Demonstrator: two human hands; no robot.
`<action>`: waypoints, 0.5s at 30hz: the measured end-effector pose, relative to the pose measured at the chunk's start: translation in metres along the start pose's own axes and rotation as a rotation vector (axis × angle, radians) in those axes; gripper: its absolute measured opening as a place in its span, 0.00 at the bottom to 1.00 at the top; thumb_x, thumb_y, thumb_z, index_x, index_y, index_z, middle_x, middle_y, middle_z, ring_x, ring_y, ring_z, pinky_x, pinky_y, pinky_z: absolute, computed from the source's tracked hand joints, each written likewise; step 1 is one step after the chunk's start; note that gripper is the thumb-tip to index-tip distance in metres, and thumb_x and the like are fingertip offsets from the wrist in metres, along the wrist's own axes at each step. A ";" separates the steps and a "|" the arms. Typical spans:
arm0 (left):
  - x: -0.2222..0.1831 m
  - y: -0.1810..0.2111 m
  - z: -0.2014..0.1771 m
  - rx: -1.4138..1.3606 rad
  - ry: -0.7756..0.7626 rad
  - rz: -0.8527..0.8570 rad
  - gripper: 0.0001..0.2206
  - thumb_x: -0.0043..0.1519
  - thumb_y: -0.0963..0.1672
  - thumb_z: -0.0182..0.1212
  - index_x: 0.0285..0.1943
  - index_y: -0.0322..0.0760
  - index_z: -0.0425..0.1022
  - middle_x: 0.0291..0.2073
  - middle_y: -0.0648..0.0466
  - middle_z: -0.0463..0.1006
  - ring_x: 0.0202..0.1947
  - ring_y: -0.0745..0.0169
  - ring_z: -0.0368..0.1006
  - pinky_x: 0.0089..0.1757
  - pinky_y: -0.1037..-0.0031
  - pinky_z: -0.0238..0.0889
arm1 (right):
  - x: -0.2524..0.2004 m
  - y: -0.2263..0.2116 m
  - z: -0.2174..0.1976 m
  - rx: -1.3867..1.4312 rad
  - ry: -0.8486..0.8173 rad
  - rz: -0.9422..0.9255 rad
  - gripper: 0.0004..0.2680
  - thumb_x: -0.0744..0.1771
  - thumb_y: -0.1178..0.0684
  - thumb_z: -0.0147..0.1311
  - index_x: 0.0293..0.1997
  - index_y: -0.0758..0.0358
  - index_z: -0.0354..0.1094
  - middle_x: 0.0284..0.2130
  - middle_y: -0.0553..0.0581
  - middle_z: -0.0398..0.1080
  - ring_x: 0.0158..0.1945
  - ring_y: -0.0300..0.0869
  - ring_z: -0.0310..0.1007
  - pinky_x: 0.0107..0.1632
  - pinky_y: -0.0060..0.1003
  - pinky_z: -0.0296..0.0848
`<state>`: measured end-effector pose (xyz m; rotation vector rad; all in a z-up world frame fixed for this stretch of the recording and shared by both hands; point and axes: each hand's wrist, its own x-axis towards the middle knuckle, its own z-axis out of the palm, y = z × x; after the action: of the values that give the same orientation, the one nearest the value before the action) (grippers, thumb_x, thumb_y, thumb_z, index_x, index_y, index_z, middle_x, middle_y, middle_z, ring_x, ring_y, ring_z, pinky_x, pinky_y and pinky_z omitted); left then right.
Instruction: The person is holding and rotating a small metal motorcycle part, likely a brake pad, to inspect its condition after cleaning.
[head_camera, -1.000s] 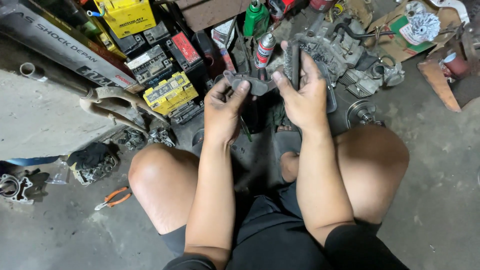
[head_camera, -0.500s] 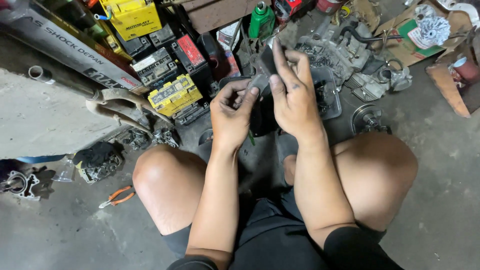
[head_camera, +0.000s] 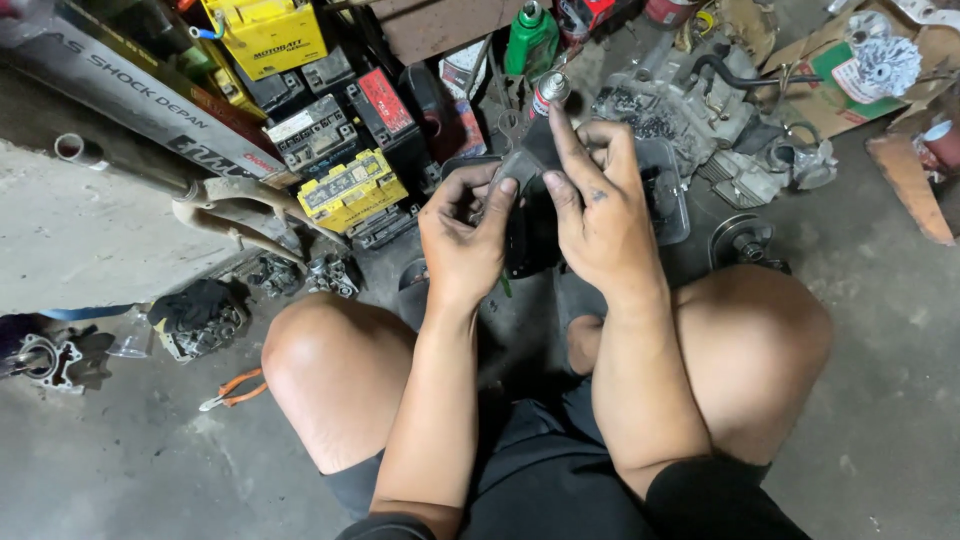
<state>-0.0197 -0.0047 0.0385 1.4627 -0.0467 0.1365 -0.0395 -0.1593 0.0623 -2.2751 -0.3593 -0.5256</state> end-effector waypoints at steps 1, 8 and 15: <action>-0.001 0.000 0.001 0.001 0.003 0.000 0.04 0.64 0.41 0.65 0.45 0.36 0.80 0.34 0.56 0.81 0.35 0.73 0.75 0.41 0.80 0.70 | 0.002 -0.001 0.000 0.002 -0.002 -0.001 0.17 0.74 0.60 0.47 0.75 0.61 0.54 0.51 0.65 0.55 0.53 0.52 0.64 0.62 0.44 0.66; 0.004 -0.004 0.000 0.072 0.014 0.038 0.06 0.63 0.41 0.66 0.45 0.33 0.81 0.31 0.53 0.81 0.34 0.69 0.76 0.38 0.76 0.71 | 0.009 -0.002 0.000 -0.078 0.044 0.002 0.19 0.73 0.61 0.52 0.74 0.58 0.57 0.50 0.63 0.58 0.43 0.54 0.67 0.51 0.45 0.72; 0.002 0.003 0.005 0.082 -0.055 0.017 0.04 0.65 0.42 0.63 0.46 0.37 0.78 0.37 0.58 0.81 0.36 0.74 0.71 0.42 0.79 0.67 | 0.014 0.000 0.005 -0.089 0.070 -0.015 0.19 0.75 0.62 0.50 0.77 0.57 0.52 0.51 0.64 0.55 0.53 0.52 0.63 0.63 0.42 0.68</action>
<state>-0.0178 -0.0091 0.0424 1.5479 -0.0989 0.1133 -0.0255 -0.1541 0.0655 -2.3344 -0.3248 -0.6385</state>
